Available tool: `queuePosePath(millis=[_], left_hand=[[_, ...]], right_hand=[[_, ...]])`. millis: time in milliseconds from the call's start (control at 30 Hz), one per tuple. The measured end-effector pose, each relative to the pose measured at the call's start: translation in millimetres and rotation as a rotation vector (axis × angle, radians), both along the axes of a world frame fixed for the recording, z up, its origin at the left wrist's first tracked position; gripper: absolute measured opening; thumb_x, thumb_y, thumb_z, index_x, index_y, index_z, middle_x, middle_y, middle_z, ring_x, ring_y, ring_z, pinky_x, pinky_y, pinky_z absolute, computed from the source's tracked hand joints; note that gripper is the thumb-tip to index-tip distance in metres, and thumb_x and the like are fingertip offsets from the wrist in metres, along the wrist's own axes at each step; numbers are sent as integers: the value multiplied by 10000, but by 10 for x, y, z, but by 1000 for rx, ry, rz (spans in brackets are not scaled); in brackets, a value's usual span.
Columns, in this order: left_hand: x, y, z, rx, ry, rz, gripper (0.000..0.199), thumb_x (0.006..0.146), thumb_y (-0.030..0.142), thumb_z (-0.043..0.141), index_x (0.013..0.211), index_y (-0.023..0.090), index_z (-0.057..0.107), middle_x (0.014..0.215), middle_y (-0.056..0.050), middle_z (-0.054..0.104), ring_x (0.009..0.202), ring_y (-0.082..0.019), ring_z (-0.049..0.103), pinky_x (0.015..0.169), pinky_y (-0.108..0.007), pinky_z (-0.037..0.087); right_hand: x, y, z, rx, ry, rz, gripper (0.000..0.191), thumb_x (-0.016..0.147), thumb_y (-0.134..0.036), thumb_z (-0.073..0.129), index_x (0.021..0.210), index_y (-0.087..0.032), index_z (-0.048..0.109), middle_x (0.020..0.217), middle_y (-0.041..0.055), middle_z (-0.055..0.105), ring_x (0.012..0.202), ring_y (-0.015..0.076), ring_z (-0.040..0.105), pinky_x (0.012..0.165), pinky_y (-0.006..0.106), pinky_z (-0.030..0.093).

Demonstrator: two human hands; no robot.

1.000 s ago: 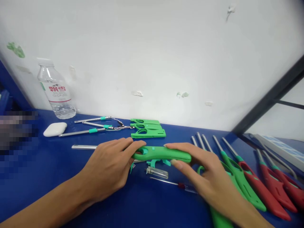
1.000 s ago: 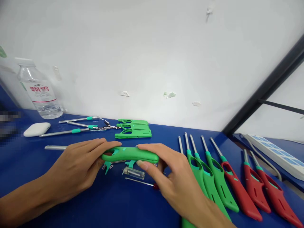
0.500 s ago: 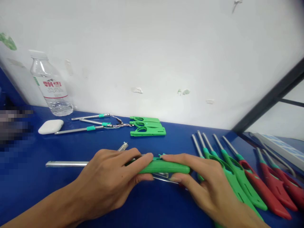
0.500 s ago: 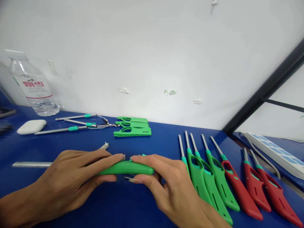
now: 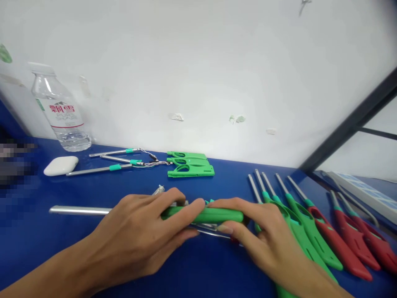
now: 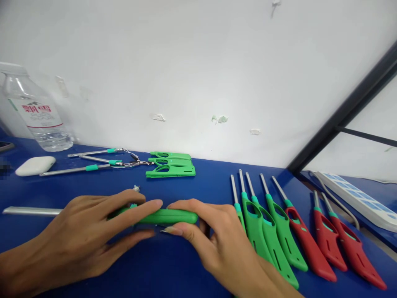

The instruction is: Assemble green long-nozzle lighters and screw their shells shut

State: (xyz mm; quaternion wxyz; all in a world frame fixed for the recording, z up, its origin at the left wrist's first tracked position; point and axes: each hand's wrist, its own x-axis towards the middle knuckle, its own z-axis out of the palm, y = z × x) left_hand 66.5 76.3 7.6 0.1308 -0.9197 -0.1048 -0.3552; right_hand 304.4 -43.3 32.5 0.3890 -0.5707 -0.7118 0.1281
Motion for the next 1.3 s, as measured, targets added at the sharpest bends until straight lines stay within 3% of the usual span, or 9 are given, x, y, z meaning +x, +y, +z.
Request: queuePosePath(millis=[233, 467, 600, 767, 867, 1000, 1067, 1167, 1300], left_hand=[[-51, 4, -50, 35, 42, 0, 570, 1005, -5, 516, 1509, 259, 518, 1078, -24, 734, 795, -204, 777, 652, -335, 638], [-8, 52, -31, 80, -50, -11, 475, 1025, 21, 507, 1438, 237, 600, 1059, -38, 710, 804, -193, 738, 635, -320, 608], [19, 83, -23, 82, -71, 1, 538, 992, -29, 507, 1442, 245, 614, 1160, -56, 680, 909, -189, 714, 672, -303, 583], [2, 10, -11, 57, -58, 21, 396, 1099, 128, 509, 1487, 170, 579, 1288, -123, 643, 1051, -247, 670, 766, -367, 596], [-19, -26, 23, 34, -8, 66, 377, 1116, 185, 495, 1486, 136, 554, 1294, -137, 674, 1092, -293, 672, 806, -434, 619], [-43, -23, 62, -49, 48, 61, 354, 1146, 244, 399, 1461, 142, 525, 1256, -118, 715, 1028, -279, 720, 695, -400, 628], [-47, -23, 67, -70, 81, 68, 337, 1157, 267, 368, 1437, 157, 520, 1214, -105, 736, 975, -264, 740, 652, -376, 618], [-42, -36, 63, -113, 143, 80, 323, 1161, 267, 340, 1400, 173, 536, 1188, -105, 759, 988, -264, 765, 674, -371, 615], [-31, -53, 56, -141, 228, 102, 343, 1172, 286, 286, 1316, 185, 579, 1158, -106, 784, 1034, -288, 784, 700, -403, 609]], right_hand=[[-2, 21, 0, -86, 42, 10, 172, 1052, -387, 687, 1105, -363, 849, 731, -83, 767, 555, 124, 631, 565, 223, 490], [18, 35, -15, -124, 64, 4, 221, 1051, -449, 688, 1201, -353, 820, 822, -62, 800, 570, 131, 623, 569, 249, 496], [17, 42, -12, -136, 54, -6, 250, 1068, -460, 683, 1236, -335, 818, 778, -67, 765, 600, 128, 626, 589, 249, 485], [23, 42, -51, -130, 57, -28, 384, 1140, -518, 532, 1309, -281, 782, 718, -49, 717, 559, 134, 605, 555, 264, 463], [101, 81, -19, -65, 25, -129, 454, 1166, -536, 436, 1228, -259, 791, 684, -45, 693, 499, 131, 543, 514, 275, 419], [400, 161, 98, -130, -233, -245, 363, 1106, -495, 563, 962, -258, 797, 751, -13, 768, 539, 151, 586, 556, 304, 402], [585, 179, 145, -282, -378, -148, 216, 1051, -408, 658, 985, -280, 820, 838, -12, 814, 624, 168, 669, 637, 306, 463], [776, 172, 152, -381, -423, -103, 67, 924, -335, 829, 872, -296, 843, 790, -32, 820, 586, 166, 673, 584, 290, 461], [810, 170, 89, -463, -433, -64, 118, 817, -196, 907, 819, -298, 848, 713, -66, 806, 563, 154, 690, 526, 253, 444]])
